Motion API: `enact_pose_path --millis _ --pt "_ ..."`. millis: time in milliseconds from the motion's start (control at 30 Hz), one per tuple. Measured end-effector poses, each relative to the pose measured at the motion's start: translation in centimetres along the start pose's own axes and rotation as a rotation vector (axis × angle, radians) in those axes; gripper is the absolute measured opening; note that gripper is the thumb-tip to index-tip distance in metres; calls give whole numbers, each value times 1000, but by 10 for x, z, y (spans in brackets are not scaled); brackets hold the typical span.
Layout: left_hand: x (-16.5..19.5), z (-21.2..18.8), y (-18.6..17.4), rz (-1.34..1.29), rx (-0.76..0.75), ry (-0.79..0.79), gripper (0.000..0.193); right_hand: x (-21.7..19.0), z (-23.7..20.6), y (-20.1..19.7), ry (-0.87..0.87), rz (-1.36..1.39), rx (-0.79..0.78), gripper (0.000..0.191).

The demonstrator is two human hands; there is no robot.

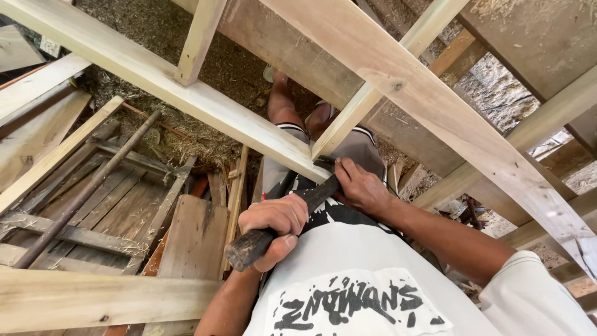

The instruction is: The person positions a wooden plank onto a wooden frame structure and secures it by hammering nails into the wood. The person uses a hammer to drive nails into the plank at multiple points along its length.

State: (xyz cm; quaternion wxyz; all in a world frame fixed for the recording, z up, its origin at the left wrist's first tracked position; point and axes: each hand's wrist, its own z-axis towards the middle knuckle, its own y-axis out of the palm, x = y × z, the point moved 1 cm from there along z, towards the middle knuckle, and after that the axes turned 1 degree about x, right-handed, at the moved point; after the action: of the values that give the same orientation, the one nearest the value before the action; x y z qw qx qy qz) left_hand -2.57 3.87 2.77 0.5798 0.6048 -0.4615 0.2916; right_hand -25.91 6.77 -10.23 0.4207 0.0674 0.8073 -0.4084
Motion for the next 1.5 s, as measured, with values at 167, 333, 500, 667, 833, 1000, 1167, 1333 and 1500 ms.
enact_pose_path --millis 167,333,500,667,833,1000,1167,1333,1500 --pt "-5 22 1 -87 190 -102 12 9 6 -3 6 47 1 60" --pt "-6 42 -4 -117 220 -231 10 16 9 -3 26 118 -48 51" --pt "3 20 -1 16 -36 59 13 9 -1 7 -25 60 39 67" --pt "10 10 1 2 -57 26 14 11 -7 14 -28 58 54 76" --pt "-2 37 -3 -111 143 -149 11 24 -1 20 29 19 -22 72" --pt "-6 35 -5 -111 191 -195 11 20 -4 24 62 28 6 69" --pt "15 6 0 39 -63 -32 15 9 -9 18 -1 77 128 78" --pt "17 11 3 76 -42 -12 13 9 -3 13 19 90 141 82" --pt "0 36 0 -72 238 -268 10 14 1 15 156 106 5 64"
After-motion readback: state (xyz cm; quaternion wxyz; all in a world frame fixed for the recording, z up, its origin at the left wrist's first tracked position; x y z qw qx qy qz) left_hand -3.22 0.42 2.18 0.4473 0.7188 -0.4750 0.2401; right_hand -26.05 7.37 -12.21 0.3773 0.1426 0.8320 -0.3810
